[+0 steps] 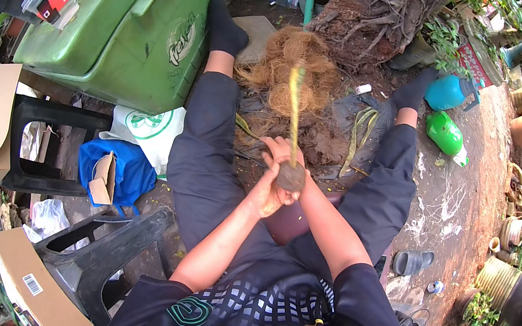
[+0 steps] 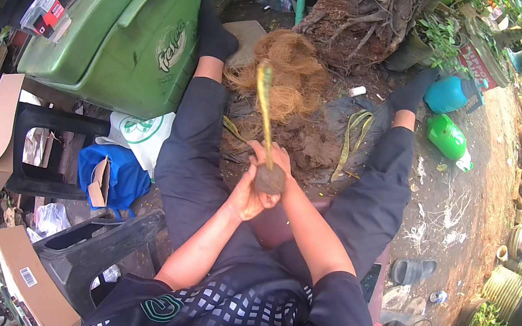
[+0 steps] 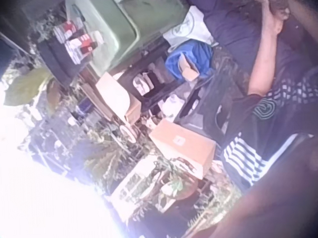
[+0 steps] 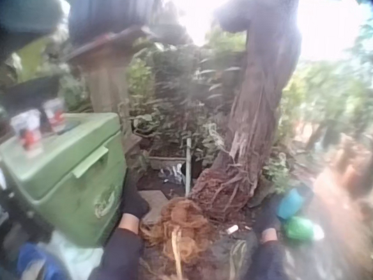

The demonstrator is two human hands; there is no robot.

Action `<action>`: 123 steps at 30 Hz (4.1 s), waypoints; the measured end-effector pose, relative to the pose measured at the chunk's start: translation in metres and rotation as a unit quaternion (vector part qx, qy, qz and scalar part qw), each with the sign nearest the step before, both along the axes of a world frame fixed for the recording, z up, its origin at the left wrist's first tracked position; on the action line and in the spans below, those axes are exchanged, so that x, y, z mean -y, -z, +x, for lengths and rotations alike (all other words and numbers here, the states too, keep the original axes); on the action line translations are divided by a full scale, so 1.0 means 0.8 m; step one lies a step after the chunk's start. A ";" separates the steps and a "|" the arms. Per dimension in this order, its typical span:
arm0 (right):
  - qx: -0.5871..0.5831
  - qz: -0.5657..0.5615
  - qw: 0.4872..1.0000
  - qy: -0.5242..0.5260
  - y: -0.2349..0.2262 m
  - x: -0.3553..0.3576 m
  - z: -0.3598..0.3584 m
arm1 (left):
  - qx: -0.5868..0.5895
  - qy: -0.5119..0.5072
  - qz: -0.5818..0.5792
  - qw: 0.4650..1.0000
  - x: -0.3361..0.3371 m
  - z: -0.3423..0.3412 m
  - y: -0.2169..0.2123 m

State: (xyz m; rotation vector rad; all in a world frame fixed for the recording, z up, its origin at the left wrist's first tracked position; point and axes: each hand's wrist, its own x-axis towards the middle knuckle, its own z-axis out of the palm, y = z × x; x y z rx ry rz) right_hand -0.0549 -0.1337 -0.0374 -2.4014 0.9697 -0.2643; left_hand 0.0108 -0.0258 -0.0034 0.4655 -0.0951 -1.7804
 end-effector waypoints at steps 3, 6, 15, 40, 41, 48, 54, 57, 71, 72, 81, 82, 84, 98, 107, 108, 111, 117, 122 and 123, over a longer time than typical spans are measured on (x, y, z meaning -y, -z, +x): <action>-0.066 -0.003 0.997 0.029 0.015 -0.003 0.016 | 0.004 0.036 -0.072 0.997 -0.002 -0.007 -0.003; -0.093 0.010 0.994 0.052 0.028 0.000 0.022 | 0.025 0.031 -0.044 0.998 0.001 -0.007 -0.004; 0.229 0.298 0.904 0.204 0.017 0.001 -0.038 | 0.030 -0.040 0.000 0.999 0.007 -0.003 -0.003; 0.427 0.346 0.784 0.288 -0.030 -0.063 -0.125 | 0.233 -0.067 0.053 0.969 0.011 -0.018 0.011; 0.438 0.349 0.774 0.295 -0.027 -0.060 -0.125 | 0.243 -0.062 0.050 0.967 0.011 -0.015 0.011; 0.401 0.372 0.784 0.293 -0.010 -0.061 -0.116 | 0.273 -0.055 0.075 0.958 0.013 -0.019 0.016; 0.356 0.362 0.809 0.296 -0.007 -0.064 -0.116 | 0.397 -0.080 0.032 0.914 0.006 -0.029 0.033; 0.380 0.357 0.816 0.250 -0.011 -0.067 -0.116 | 0.465 -0.087 0.018 0.881 0.001 -0.030 0.038; 0.424 0.304 0.819 0.237 -0.019 -0.077 -0.114 | 0.514 -0.015 -0.115 0.850 -0.012 -0.047 0.034; 0.424 0.310 0.816 0.243 -0.022 -0.077 -0.114 | 0.535 -0.010 -0.132 0.834 -0.012 -0.046 0.030; 0.407 0.242 0.849 0.236 -0.049 -0.075 -0.120 | 0.502 -0.020 -0.130 0.855 -0.007 -0.053 0.017; 0.425 0.250 0.842 0.221 -0.049 -0.076 -0.119 | 0.487 -0.019 -0.116 0.866 -0.008 -0.053 0.016; 0.391 0.203 0.869 0.224 -0.047 -0.075 -0.118 | 0.450 -0.010 -0.081 0.889 -0.010 -0.054 0.013; 0.437 0.158 0.853 0.238 -0.043 -0.072 -0.117 | 0.482 -0.032 -0.038 0.875 -0.009 -0.067 0.014; 0.354 0.043 0.905 0.234 -0.127 -0.075 -0.120 | 0.343 -0.029 -0.002 0.939 -0.013 -0.067 -0.031; 0.354 0.006 0.906 0.230 -0.140 -0.075 -0.118 | 0.328 -0.039 -0.023 0.944 -0.014 -0.066 -0.038; 0.366 -0.052 0.909 0.190 -0.175 -0.069 -0.116 | 0.321 -0.030 -0.062 0.945 -0.019 -0.064 -0.060; 0.414 -0.074 0.895 0.150 -0.207 -0.071 -0.107 | 0.301 -0.069 -0.104 0.945 -0.025 -0.068 -0.094; 0.456 -0.083 0.873 0.152 -0.208 -0.076 -0.096 | 0.323 -0.102 -0.133 0.931 -0.024 -0.067 -0.116; 0.449 -0.091 0.877 0.145 -0.208 -0.077 -0.095 | 0.334 -0.115 -0.121 0.927 -0.022 -0.067 -0.121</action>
